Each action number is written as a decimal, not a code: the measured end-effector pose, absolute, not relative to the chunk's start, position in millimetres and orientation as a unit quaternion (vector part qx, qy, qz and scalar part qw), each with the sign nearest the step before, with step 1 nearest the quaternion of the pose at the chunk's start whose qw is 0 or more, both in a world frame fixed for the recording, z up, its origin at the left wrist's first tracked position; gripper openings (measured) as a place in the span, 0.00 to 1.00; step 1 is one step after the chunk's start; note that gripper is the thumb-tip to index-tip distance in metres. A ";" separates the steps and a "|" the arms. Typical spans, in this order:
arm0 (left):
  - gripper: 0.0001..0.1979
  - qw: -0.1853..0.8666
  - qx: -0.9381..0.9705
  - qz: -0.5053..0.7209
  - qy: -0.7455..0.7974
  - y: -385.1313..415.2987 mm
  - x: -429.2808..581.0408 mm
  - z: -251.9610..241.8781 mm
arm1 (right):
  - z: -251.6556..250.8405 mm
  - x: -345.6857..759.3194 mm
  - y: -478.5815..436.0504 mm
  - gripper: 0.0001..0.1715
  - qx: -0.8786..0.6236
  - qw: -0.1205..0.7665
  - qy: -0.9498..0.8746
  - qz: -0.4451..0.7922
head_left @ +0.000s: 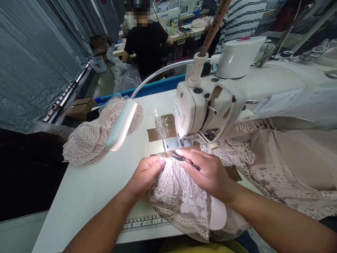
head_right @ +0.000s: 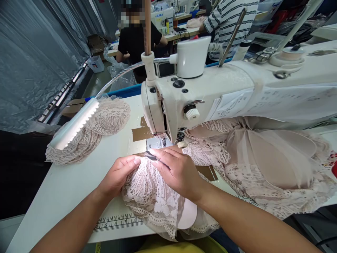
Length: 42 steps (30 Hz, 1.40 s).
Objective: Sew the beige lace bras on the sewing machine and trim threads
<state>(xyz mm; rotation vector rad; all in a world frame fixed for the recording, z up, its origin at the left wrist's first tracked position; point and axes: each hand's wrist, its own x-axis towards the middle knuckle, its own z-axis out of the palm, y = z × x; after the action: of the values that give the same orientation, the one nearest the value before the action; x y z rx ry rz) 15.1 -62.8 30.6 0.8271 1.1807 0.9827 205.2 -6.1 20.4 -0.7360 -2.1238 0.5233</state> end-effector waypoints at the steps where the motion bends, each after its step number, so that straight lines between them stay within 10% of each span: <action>1: 0.14 0.638 0.362 0.439 0.518 -62.5 14.0 31.3 | 20.8 204.7 -6.2 0.15 -0.297 0.401 -0.837 0.223; 35: 0.12 0.629 0.402 0.405 0.528 -64.9 16.5 24.7 | 20.3 198.0 -8.4 0.04 -0.299 0.257 -0.865 0.311; 42: 0.12 0.615 0.406 0.402 0.543 -63.6 14.9 28.7 | 31.2 200.0 -4.7 0.15 -0.263 0.249 -0.819 0.445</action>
<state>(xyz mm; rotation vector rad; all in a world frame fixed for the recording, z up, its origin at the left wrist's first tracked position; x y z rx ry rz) 14.9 -63.6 28.7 0.9360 1.2514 0.9251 200.0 -4.7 31.2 -0.7152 -2.2307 1.2122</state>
